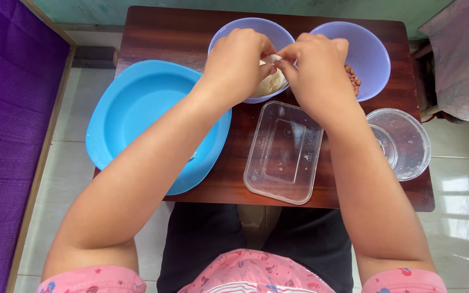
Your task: Rolling peanuts into small dough wrappers to prepare bite-sized snacks.
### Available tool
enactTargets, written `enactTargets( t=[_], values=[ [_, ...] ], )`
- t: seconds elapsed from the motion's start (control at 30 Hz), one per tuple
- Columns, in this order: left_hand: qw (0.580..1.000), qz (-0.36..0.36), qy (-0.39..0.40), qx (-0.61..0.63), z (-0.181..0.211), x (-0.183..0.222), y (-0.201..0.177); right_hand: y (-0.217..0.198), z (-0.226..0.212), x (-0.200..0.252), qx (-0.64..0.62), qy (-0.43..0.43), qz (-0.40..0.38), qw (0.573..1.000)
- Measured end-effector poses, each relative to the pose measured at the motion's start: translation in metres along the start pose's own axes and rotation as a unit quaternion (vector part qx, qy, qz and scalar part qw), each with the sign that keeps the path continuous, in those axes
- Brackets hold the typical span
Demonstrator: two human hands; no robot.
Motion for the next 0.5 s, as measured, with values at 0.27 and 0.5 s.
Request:
enactTargets(
  t=[0.27,0.5],
  values=[
    [0.979,-0.005,-0.032,0.199,0.063,0.088,-0.053,-0.044,-0.013,0.081,-0.287,0.068,-0.024,0.955],
    [0.947,-0.037,-0.064,0.313,0.081,0.152,-0.006,-0.023,-0.001,0.148,-0.285,0.071,-0.026,0.956]
  ],
)
Point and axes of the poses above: each hand's wrist, its own x-axis away from the middle knuckle, its own y-axis out of the palm, z = x × y, the point moved 3 cm from there along -x, towards the middle knuckle, and after that the axes turned 1 degree about y, right-handed, at the moved point
